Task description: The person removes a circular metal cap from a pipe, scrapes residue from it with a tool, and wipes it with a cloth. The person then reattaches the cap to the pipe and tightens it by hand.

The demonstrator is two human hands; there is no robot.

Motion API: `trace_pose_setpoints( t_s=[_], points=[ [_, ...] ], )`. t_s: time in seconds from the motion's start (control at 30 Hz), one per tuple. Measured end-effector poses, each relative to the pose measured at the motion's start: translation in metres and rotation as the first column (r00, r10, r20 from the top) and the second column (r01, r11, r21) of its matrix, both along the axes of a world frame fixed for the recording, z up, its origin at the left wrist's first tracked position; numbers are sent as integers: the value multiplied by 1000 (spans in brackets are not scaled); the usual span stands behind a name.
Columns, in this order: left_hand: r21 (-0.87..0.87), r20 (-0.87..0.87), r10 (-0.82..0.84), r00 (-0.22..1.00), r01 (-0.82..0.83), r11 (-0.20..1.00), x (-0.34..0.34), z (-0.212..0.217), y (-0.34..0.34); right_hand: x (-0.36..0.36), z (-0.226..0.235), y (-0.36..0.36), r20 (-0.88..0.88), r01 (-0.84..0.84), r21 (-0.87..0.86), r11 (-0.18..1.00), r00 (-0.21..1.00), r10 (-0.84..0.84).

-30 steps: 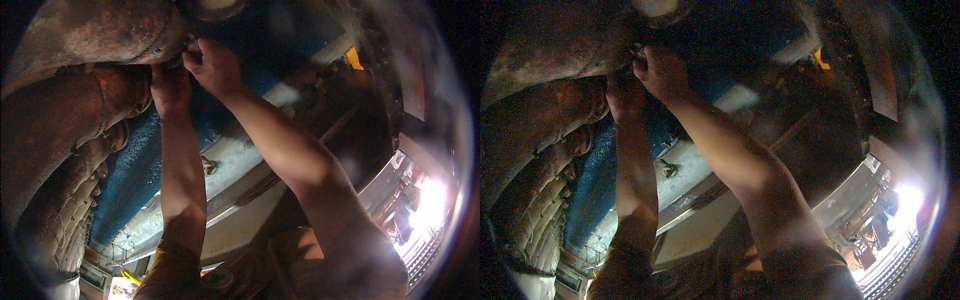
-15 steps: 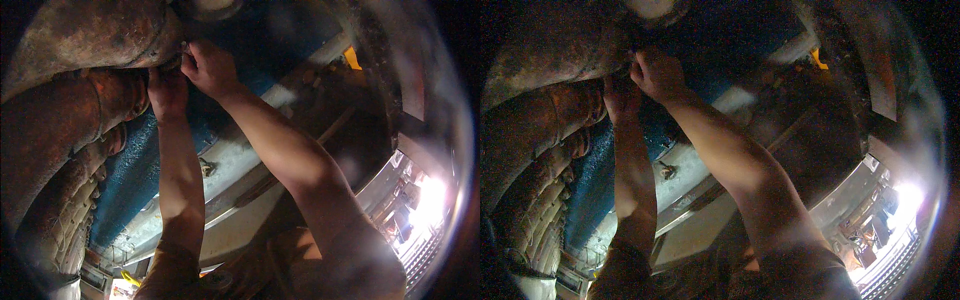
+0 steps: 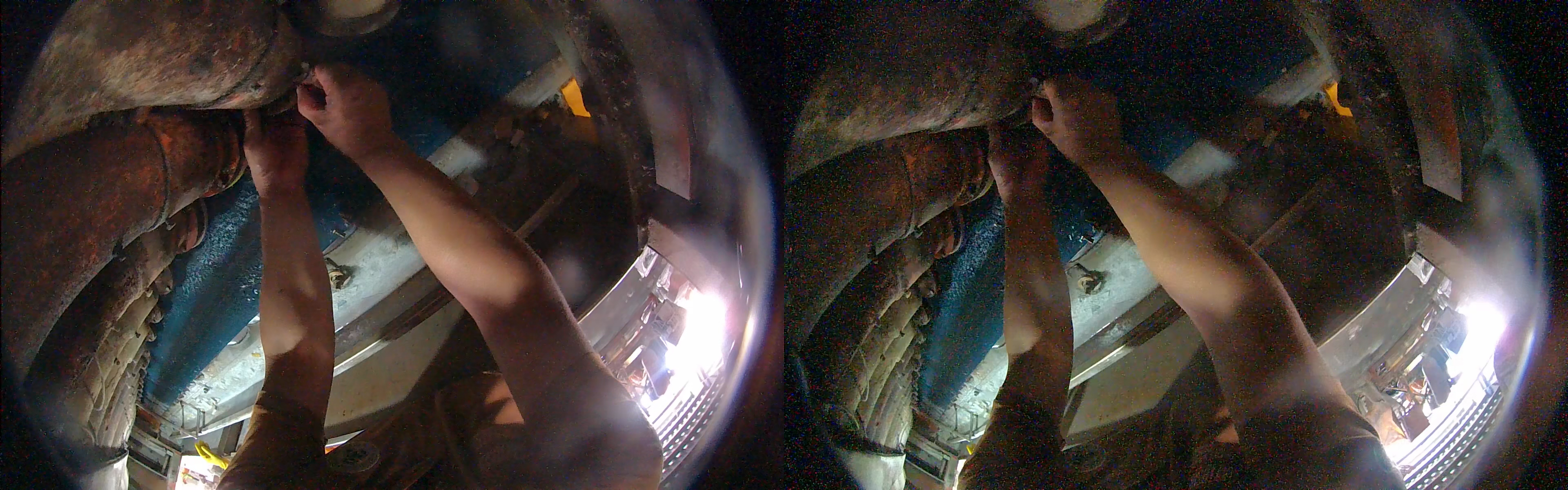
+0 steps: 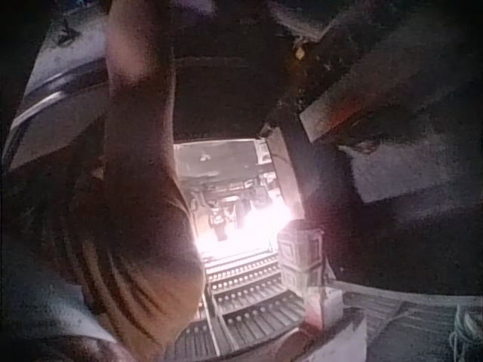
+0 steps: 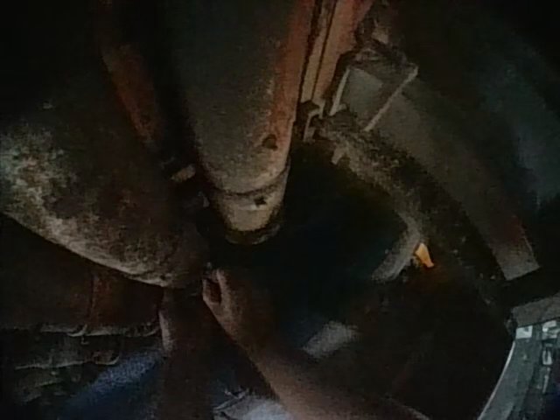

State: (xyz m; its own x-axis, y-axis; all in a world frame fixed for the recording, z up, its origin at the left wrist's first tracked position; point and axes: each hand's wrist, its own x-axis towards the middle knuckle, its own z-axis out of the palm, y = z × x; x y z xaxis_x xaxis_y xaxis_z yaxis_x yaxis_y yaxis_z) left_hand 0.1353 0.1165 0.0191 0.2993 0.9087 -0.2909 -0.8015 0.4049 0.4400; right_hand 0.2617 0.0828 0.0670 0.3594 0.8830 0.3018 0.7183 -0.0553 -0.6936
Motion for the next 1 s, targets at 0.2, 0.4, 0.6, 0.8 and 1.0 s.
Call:
trace_pose_setpoints(
  t_s=[0.2, 0.4, 0.6, 0.8, 1.0],
  points=[
    [-15, -39, -25, 999, 24, 1000, 1, 10, -8, 2, -1, -2, -8, 13, 52, 999, 1000, -12],
    [-426, 869, 277, 409, 335, 840, -4, 15, -22, 11, 3, -3, 8, -17, -18, 1000, 1000, 17],
    [-147, -131, -46, 990, 26, 989, -27, 10, -58, 10, 6, 7, -123, -71, -170, 983, 991, 51],
    [111, -909, -63, 412, 385, 916, -87, 12, -108, 3, 10, 11, -67, -39, -220, 975, 997, 24],
    [-67, -837, -216, 503, 299, 952, -104, 55, -127, 6, 12, 8, -47, -21, -208, 978, 999, 12]
  ],
)
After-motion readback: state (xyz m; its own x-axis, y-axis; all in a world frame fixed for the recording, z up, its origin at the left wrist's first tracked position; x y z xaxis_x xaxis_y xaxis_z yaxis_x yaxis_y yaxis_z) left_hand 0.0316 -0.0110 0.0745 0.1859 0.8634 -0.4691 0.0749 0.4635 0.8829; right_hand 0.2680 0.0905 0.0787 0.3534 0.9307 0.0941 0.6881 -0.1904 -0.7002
